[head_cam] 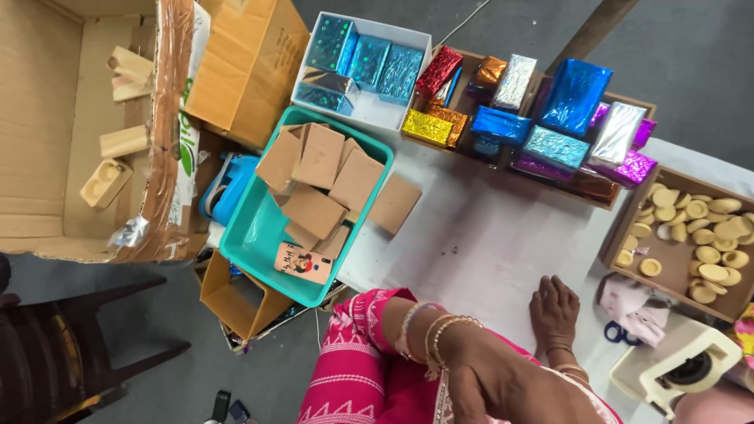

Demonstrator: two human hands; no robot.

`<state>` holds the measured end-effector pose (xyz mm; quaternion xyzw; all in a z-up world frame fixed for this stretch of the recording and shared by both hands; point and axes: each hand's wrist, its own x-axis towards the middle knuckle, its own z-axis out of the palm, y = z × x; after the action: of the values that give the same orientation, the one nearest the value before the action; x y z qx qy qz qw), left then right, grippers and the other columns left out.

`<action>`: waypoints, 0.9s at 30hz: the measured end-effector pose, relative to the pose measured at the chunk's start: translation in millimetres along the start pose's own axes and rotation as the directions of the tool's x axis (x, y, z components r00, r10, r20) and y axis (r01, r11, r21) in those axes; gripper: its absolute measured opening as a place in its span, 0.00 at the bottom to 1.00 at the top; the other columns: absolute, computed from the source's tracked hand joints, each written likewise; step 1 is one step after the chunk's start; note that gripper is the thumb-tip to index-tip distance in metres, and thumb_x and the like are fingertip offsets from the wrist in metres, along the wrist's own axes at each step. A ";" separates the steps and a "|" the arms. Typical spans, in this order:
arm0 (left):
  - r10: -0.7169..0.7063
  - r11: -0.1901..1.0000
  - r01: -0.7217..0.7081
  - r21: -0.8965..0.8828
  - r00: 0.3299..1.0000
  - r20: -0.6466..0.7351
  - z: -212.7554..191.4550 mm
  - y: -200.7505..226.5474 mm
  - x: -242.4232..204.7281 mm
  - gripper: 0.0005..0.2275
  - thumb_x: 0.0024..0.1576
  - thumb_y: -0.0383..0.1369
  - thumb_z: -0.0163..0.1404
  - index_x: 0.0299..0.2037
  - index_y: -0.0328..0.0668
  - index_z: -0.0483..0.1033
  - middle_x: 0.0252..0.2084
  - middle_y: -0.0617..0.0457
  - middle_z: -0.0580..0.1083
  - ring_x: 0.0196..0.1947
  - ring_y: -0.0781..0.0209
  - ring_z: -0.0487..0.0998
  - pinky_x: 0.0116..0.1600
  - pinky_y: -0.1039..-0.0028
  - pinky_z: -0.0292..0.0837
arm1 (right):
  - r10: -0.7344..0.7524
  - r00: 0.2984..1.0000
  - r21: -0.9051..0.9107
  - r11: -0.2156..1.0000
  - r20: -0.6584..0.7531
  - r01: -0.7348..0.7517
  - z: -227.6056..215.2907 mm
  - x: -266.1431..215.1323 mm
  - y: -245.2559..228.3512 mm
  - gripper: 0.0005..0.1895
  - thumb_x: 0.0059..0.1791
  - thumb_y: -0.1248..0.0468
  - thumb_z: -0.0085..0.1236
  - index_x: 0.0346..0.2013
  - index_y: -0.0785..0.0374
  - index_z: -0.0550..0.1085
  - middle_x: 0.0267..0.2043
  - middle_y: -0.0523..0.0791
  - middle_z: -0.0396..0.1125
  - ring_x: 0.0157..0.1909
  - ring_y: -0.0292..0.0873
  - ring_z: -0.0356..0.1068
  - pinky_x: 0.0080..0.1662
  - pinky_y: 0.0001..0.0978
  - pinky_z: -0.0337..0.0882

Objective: The person wraps a small rectangular object in blue metallic paper, folds the edges, and secures it with tape. They then place the wrapped item into a box and proceed to wrap a wooden mold in the same blue paper.

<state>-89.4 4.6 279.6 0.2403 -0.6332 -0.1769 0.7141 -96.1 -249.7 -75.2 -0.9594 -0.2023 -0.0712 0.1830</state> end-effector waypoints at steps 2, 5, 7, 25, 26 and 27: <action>0.001 0.999 -0.001 0.036 1.000 0.013 3.3 -24.6 -17.4 0.27 0.61 0.59 0.44 0.40 0.37 0.75 0.49 0.39 0.73 0.54 0.41 0.72 0.63 0.52 0.61 | 0.008 1.000 0.006 1.000 0.007 -0.008 1.0 1.4 -0.7 0.23 0.52 0.60 0.53 0.62 0.60 0.71 0.65 0.49 0.65 0.66 0.53 0.60 0.68 0.48 0.60; -0.003 0.995 0.008 0.099 0.999 -0.053 18.9 -71.0 -57.7 0.30 0.57 0.61 0.48 0.48 0.35 0.75 0.55 0.40 0.72 0.59 0.47 0.69 0.69 0.55 0.54 | 0.027 0.999 0.012 1.000 0.020 -0.027 -0.4 -1.7 0.2 0.23 0.52 0.60 0.53 0.63 0.59 0.71 0.66 0.49 0.64 0.67 0.53 0.60 0.68 0.48 0.59; -0.009 0.990 0.028 0.136 0.991 -0.135 30.5 -102.0 -84.0 0.34 0.55 0.62 0.50 0.53 0.33 0.73 0.58 0.41 0.70 0.60 0.50 0.67 0.73 0.55 0.48 | 0.029 0.999 0.018 0.999 0.022 -0.030 1.3 -1.2 -0.3 0.23 0.53 0.60 0.53 0.63 0.59 0.71 0.66 0.49 0.63 0.67 0.53 0.59 0.69 0.48 0.59; 0.018 0.992 -0.016 0.123 1.000 -0.018 16.3 -73.2 -65.4 0.36 0.59 0.63 0.47 0.66 0.41 0.62 0.72 0.45 0.58 0.73 0.49 0.54 0.79 0.55 0.44 | 0.107 0.989 0.022 0.994 0.098 -0.109 -4.1 -0.6 -3.9 0.24 0.52 0.58 0.52 0.64 0.57 0.70 0.68 0.48 0.62 0.69 0.53 0.57 0.70 0.48 0.56; -0.050 0.985 0.043 0.165 0.998 0.037 13.9 -76.6 -66.7 0.34 0.58 0.63 0.47 0.63 0.43 0.66 0.69 0.43 0.63 0.73 0.47 0.59 0.76 0.53 0.49 | 0.105 0.990 0.025 0.994 0.097 -0.108 -4.9 0.5 -5.4 0.24 0.53 0.58 0.52 0.64 0.57 0.70 0.68 0.48 0.62 0.69 0.53 0.56 0.70 0.48 0.56; -0.117 0.974 0.096 0.207 0.989 0.092 11.3 -80.2 -68.0 0.32 0.58 0.63 0.48 0.60 0.46 0.70 0.66 0.42 0.68 0.72 0.45 0.64 0.73 0.52 0.54 | 0.105 0.990 0.027 0.994 0.096 -0.108 -5.9 1.5 -6.6 0.24 0.53 0.58 0.52 0.64 0.57 0.70 0.68 0.48 0.61 0.69 0.53 0.56 0.70 0.48 0.56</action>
<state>-105.7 -24.8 179.3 0.3357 -0.6705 -0.1618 0.6416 -97.9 -245.8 -67.3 -0.9680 -0.1605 -0.0128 0.1924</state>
